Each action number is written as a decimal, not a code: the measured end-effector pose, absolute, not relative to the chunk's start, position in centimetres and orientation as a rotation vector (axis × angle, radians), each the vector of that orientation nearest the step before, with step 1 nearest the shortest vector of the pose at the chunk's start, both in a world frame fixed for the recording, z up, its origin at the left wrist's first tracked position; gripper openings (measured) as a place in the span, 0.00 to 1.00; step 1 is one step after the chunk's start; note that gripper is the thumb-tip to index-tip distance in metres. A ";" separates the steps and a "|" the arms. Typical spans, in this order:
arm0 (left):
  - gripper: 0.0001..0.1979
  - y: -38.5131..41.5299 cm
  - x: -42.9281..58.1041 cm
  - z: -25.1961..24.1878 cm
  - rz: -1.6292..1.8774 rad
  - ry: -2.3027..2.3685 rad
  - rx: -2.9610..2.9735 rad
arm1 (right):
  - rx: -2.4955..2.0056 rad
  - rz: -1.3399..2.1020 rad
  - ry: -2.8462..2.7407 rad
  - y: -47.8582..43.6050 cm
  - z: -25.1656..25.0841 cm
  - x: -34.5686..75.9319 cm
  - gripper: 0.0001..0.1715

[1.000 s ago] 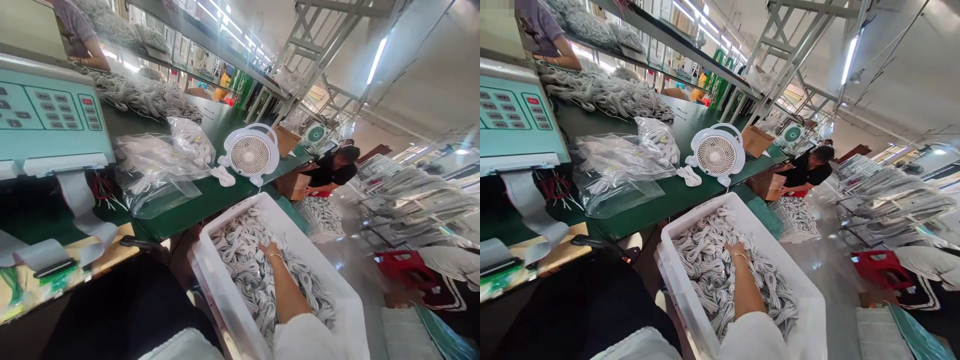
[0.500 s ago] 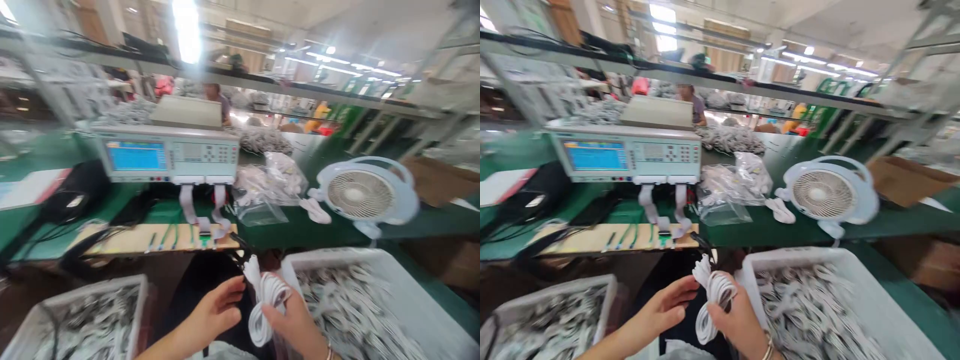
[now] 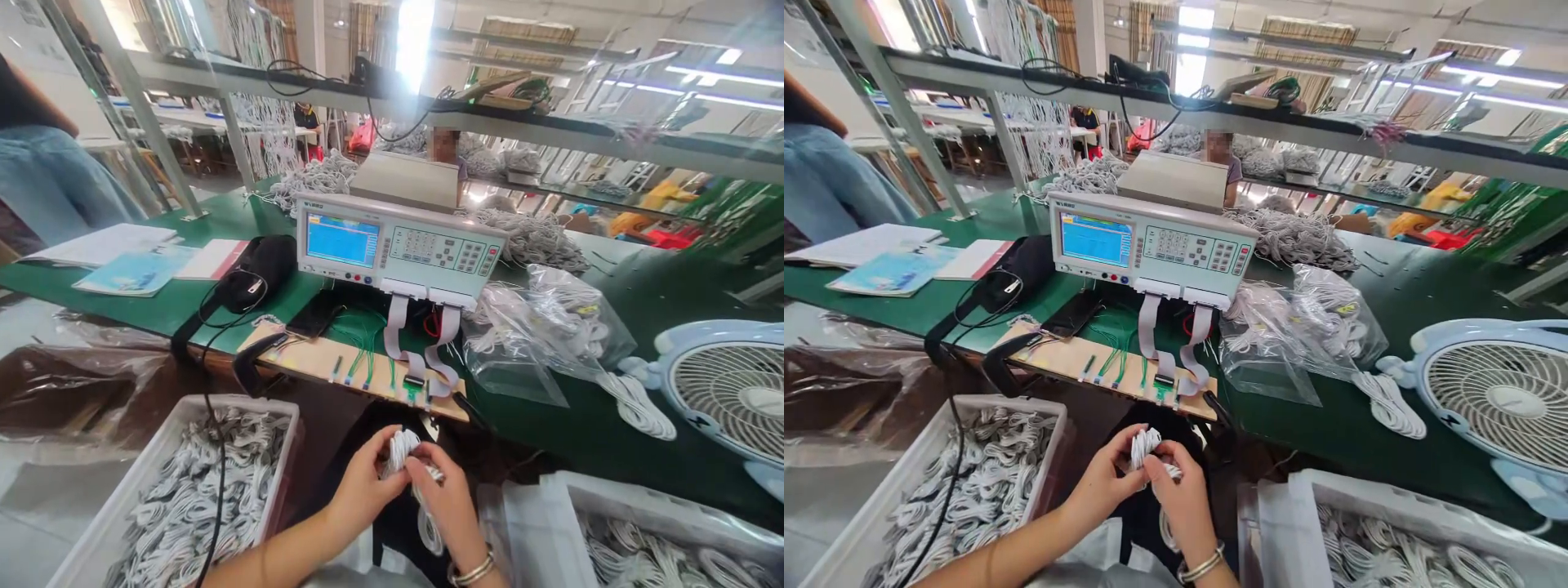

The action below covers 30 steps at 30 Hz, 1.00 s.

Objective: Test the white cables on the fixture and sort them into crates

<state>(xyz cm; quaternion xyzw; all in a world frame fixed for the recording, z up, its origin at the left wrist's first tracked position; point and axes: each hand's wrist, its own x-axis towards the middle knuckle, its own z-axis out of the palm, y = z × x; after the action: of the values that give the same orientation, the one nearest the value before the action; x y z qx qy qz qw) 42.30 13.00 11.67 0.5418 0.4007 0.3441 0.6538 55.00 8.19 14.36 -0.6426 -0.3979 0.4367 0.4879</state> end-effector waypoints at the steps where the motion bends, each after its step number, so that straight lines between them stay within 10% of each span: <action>1: 0.23 12.9 42.5 11.6 0.790 0.909 1.252 | -1.586 0.999 -1.007 8.3 14.1 54.9 0.13; 30: 0.09 17.5 44.7 11.8 0.344 0.619 0.497 | -1.627 0.973 -1.044 11.4 12.7 59.8 0.16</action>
<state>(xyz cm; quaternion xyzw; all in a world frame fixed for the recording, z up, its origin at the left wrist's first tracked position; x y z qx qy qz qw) 44.69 17.51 11.82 0.2410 0.2999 0.1668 0.9078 59.75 11.35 12.66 -0.6637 -0.4258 0.3972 0.4695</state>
